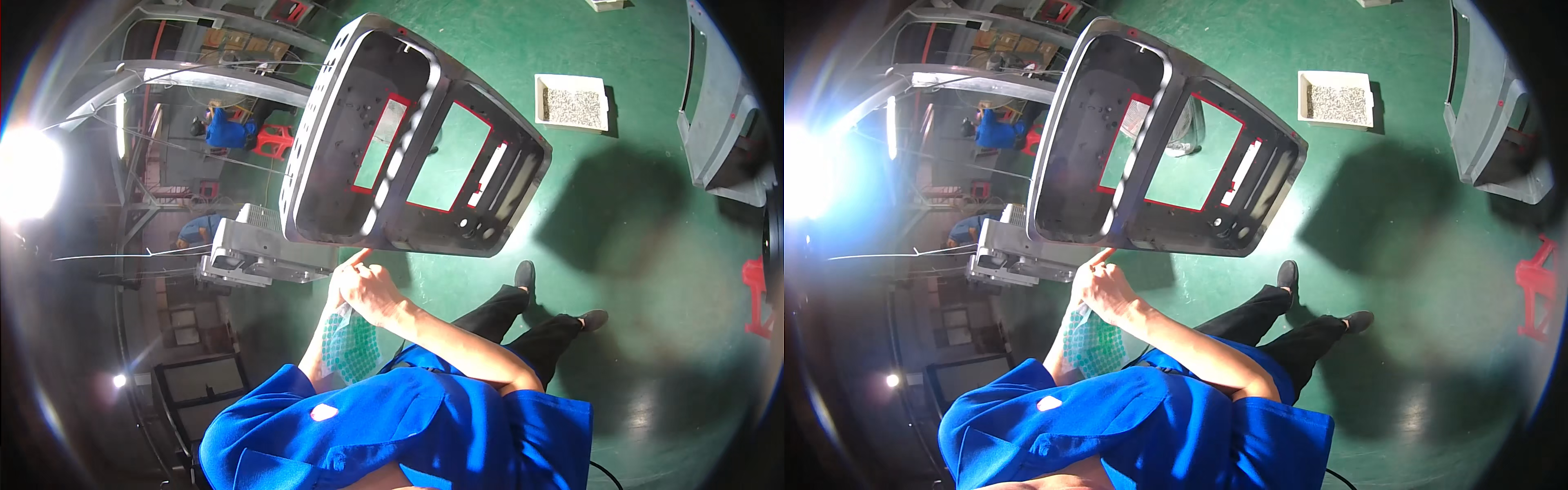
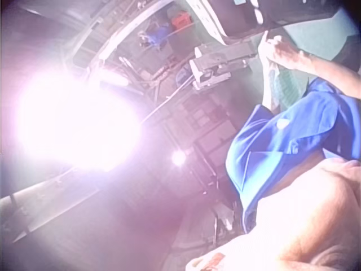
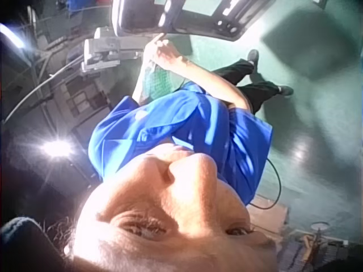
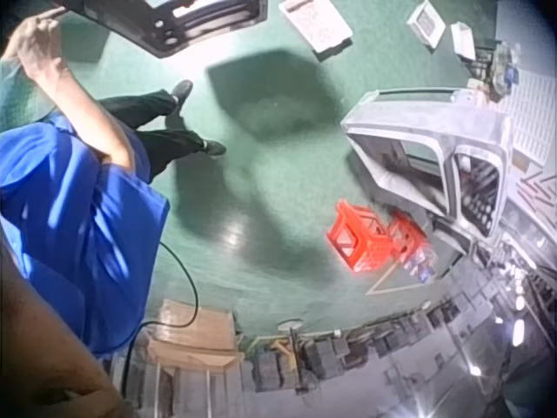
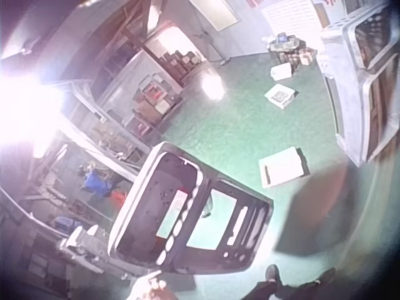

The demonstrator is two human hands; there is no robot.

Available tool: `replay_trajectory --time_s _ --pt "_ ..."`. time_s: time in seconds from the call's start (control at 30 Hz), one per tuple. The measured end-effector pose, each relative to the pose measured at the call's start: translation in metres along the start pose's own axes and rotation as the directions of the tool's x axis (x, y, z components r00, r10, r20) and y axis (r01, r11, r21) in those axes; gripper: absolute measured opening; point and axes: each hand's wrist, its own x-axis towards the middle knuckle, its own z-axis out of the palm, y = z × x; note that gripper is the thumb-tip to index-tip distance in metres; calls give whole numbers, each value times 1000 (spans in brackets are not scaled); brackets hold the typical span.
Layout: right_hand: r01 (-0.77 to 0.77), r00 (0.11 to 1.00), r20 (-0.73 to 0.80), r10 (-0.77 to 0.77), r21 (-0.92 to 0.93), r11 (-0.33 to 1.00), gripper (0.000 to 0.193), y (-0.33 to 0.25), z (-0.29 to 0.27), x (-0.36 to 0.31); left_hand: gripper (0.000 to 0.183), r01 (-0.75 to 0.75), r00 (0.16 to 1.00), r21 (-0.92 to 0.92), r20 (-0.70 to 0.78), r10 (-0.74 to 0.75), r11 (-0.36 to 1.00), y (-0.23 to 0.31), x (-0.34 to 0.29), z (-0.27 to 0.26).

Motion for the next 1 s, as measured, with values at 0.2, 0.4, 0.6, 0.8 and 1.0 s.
replay_trajectory --time_s 0.2,0.4,0.6,0.8,1.0 --pt "-45 992 122 40 34 998 12 8 -12 3 71 -43 972 -831 95 217 555 -55 7 0" --pt "28 993 120 -22 -47 998 13 12 4 7 65 -11 992 -664 86 91 748 -53 16 -3" --pt "-123 992 6 127 297 947 8 27 -14 1 64 -11 997 -829 31 66 559 -16 0 7" --pt "-369 929 275 248 744 558 3 71 -73 -2 42 125 988 -877 67 -139 464 24 -10 7" --pt "-158 878 23 477 957 244 9 147 -134 27 41 101 994 -907 71 -88 408 20 -13 5"
